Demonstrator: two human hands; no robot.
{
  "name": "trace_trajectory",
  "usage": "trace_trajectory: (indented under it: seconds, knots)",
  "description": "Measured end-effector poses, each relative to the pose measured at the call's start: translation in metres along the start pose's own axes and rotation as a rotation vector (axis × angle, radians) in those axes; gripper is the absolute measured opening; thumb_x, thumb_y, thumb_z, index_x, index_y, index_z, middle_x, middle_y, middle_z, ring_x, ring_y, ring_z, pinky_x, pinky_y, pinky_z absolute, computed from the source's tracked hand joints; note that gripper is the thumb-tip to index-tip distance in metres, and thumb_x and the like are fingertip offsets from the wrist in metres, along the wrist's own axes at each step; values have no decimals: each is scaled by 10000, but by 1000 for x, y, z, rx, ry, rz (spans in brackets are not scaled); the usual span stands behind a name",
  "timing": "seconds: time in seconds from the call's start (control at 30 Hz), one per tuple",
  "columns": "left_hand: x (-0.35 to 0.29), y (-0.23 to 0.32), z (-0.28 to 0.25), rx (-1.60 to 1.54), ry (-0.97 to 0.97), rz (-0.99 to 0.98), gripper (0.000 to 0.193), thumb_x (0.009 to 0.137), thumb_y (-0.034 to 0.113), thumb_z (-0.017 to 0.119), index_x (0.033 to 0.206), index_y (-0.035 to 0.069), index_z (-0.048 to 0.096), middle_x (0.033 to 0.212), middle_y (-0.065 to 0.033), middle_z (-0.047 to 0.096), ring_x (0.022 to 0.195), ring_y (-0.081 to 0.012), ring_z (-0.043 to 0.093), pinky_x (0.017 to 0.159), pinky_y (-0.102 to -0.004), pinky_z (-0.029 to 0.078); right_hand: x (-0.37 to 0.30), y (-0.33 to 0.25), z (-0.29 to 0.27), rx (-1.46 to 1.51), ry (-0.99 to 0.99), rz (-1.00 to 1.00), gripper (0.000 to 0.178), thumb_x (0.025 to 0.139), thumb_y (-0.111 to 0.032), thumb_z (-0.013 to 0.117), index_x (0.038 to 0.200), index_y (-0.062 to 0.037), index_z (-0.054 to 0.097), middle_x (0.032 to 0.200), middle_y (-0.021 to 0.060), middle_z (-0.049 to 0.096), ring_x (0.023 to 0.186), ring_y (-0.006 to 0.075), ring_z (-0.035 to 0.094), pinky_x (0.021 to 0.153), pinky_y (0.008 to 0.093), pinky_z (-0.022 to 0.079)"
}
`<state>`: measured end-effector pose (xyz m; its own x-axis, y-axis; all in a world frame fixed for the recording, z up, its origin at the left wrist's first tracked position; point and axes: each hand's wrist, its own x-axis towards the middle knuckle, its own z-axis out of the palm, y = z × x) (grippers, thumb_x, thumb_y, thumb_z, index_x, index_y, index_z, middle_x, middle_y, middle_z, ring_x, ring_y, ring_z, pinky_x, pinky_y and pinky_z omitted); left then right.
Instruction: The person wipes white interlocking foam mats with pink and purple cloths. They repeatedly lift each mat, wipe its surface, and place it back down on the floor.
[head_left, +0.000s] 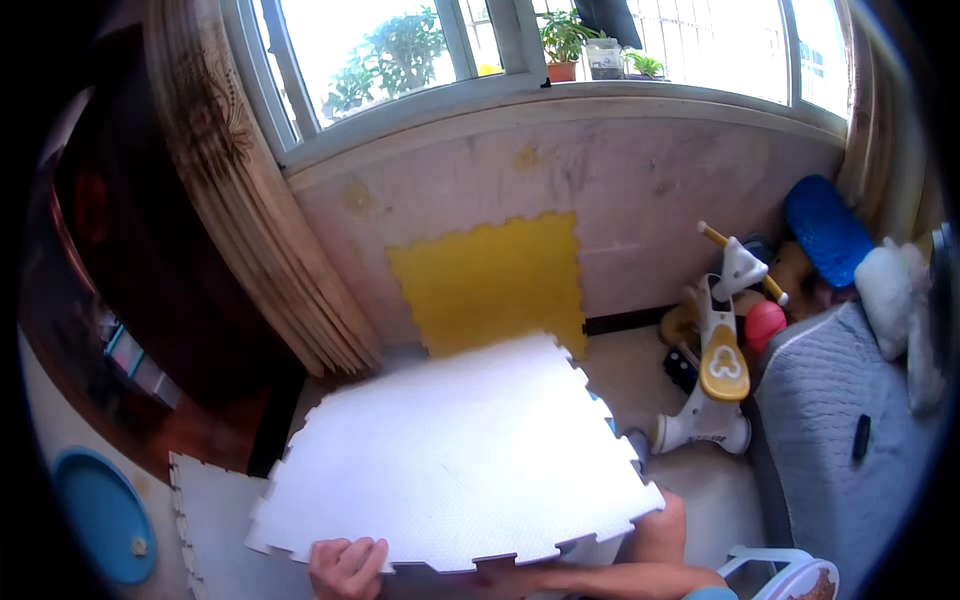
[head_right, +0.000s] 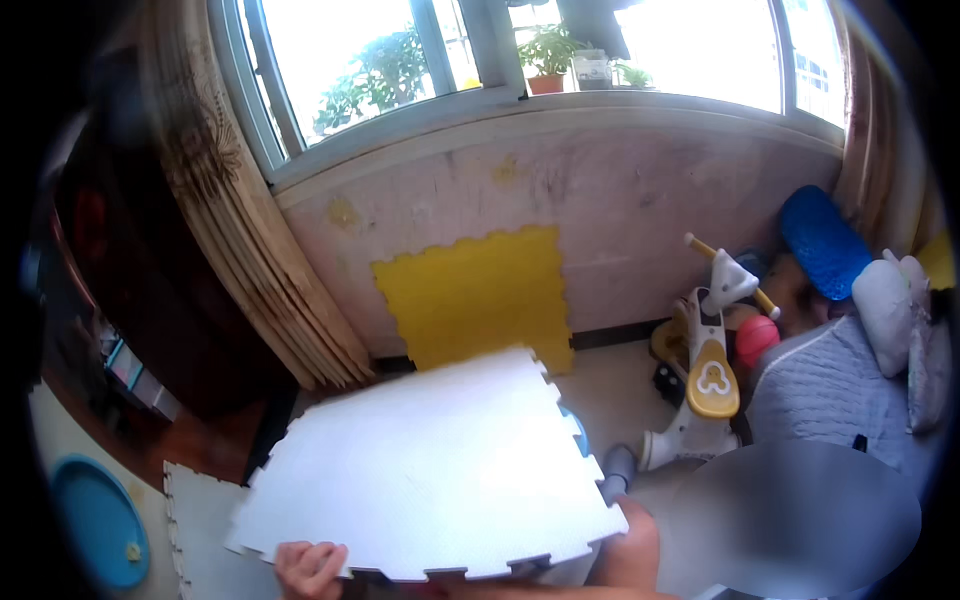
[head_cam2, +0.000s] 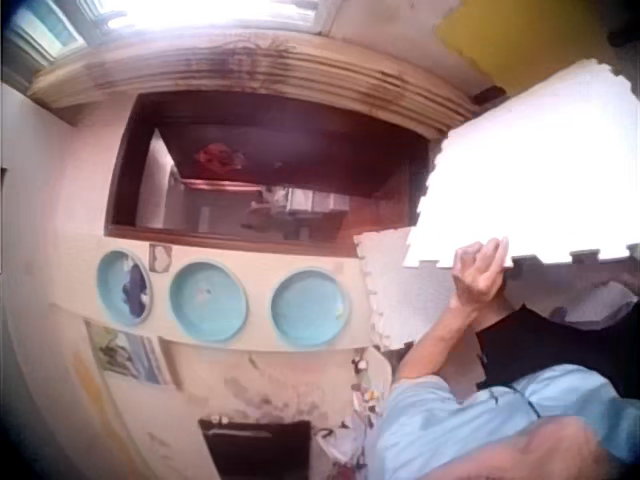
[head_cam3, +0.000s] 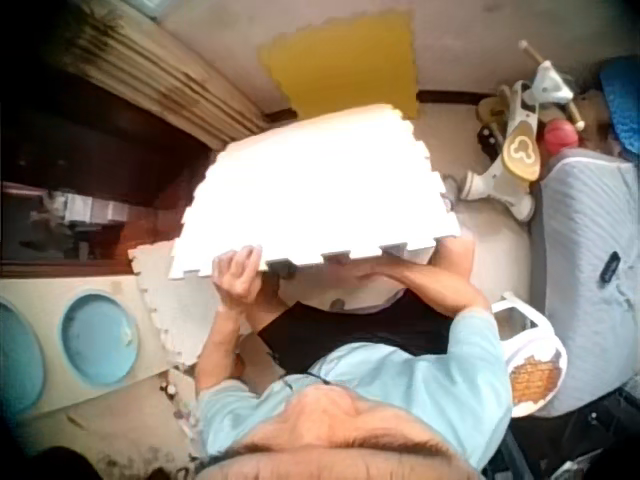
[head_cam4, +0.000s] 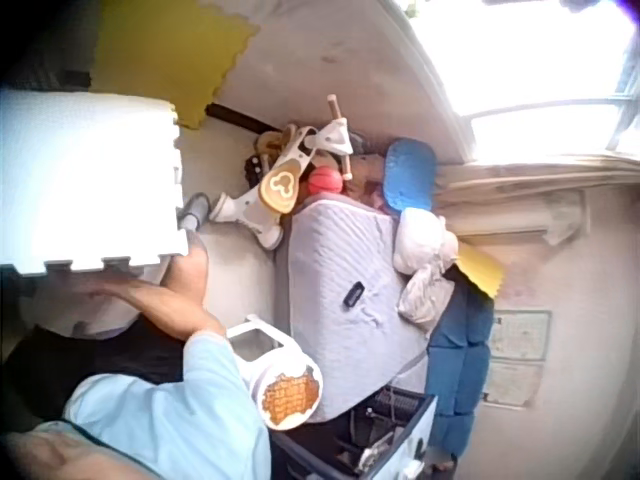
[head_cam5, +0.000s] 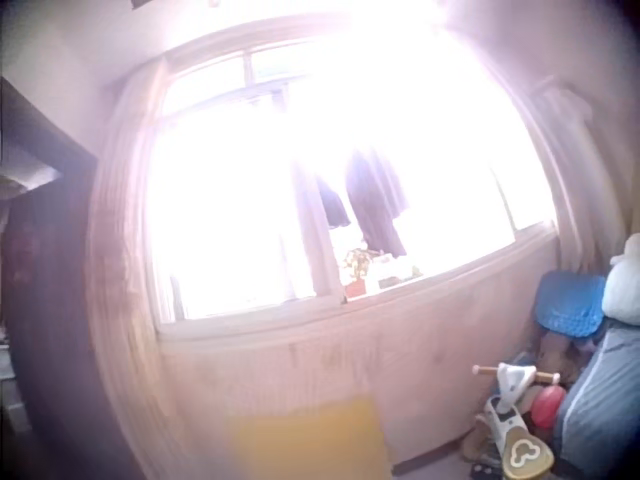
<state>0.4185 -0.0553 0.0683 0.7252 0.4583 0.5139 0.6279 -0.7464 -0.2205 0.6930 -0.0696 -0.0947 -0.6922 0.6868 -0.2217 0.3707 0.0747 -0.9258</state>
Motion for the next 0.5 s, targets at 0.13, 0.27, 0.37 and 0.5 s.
trace_trajectory:
  seconds: [0.13, 0.27, 0.37, 0.5]
  knots:
    - [-83, 41, 77, -102, -131, -268, 410, 796, 92, 674, 1201, 80, 739, 1159, -108, 712, 1021, -356, 647, 888, -495, 516, -46, -64, 63, -78, 27, -353, 267, 902, -252, 574, 1034, -66, 713, 688, 183, 702, 688, 340, 728, 662, 469, 587]
    - [-112, 75, 83, -313, -198, -471, 414, 886, 227, 767, 1269, 80, 720, 1298, -145, 690, 1172, -355, 636, 1005, -478, 505, -62, -88, 63, 169, 122, -136, 306, 941, -257, 621, 1149, -50, 709, 869, 159, 750, 788, 242, 738, 723, 387, 598]
    - [-127, 113, 101, -1508, -38, -970, 308, 1038, 149, 641, 1305, 4, 688, 1330, -127, 683, 1216, -237, 643, 1060, -379, 509, -64, -54, 66, 773, 322, -18, 439, 1023, -295, 577, 1356, -10, 591, 1173, 128, 703, 1026, 216, 697, 909, 357, 561]
    - [-140, 168, 129, -2478, 148, -1219, 358, 1023, 174, 646, 1322, -24, 653, 1218, -163, 726, 1132, -251, 690, 982, -371, 543, -50, -38, 51, 1453, 521, 20, 492, 1110, -321, 446, 1455, 29, 468, 1384, 160, 620, 1236, 265, 637, 1087, 393, 502]
